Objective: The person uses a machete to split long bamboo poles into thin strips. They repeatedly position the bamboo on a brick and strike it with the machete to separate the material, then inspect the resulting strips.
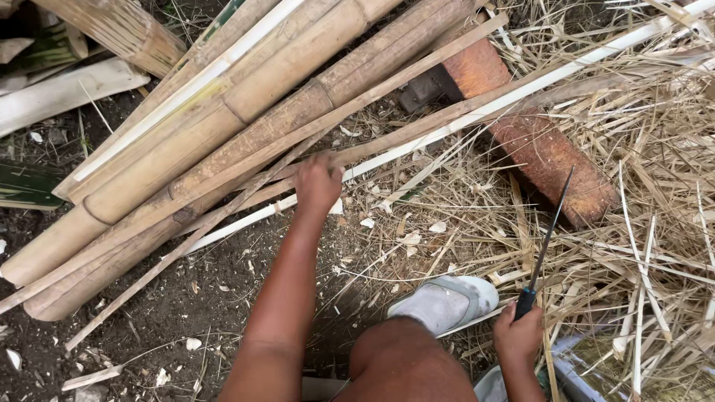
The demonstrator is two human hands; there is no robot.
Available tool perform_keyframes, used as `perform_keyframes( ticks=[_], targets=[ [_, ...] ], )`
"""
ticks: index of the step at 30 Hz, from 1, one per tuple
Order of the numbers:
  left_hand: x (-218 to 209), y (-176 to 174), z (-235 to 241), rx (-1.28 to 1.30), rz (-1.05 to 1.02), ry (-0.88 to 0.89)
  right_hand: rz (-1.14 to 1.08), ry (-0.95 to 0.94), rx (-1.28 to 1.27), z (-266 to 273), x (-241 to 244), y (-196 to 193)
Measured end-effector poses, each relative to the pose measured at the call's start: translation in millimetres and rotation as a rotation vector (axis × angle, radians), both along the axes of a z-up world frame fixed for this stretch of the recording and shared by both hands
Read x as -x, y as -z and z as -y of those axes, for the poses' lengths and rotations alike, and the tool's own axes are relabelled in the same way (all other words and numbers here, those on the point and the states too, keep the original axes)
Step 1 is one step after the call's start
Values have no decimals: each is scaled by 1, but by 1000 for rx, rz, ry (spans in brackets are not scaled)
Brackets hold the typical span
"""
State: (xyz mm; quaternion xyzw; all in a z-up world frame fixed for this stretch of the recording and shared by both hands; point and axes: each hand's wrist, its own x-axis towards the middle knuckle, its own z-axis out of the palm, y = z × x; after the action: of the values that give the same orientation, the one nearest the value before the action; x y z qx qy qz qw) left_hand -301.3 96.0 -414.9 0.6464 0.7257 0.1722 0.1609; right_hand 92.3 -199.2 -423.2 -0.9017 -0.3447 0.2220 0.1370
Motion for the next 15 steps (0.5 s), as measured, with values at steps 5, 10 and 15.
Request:
perform_keyframes(
  ticks=[5, 10, 15],
  targets=[
    [1, 5, 6, -35, -123, 75, -15, 9, -47, 4, 1, 4],
    [-6, -20, 8, -21, -100, 134, 19, -3, -51, 4, 0, 14],
    [-33, -106, 16, 74, -23, 209, 39, -13, -26, 8, 0, 12]
  ],
)
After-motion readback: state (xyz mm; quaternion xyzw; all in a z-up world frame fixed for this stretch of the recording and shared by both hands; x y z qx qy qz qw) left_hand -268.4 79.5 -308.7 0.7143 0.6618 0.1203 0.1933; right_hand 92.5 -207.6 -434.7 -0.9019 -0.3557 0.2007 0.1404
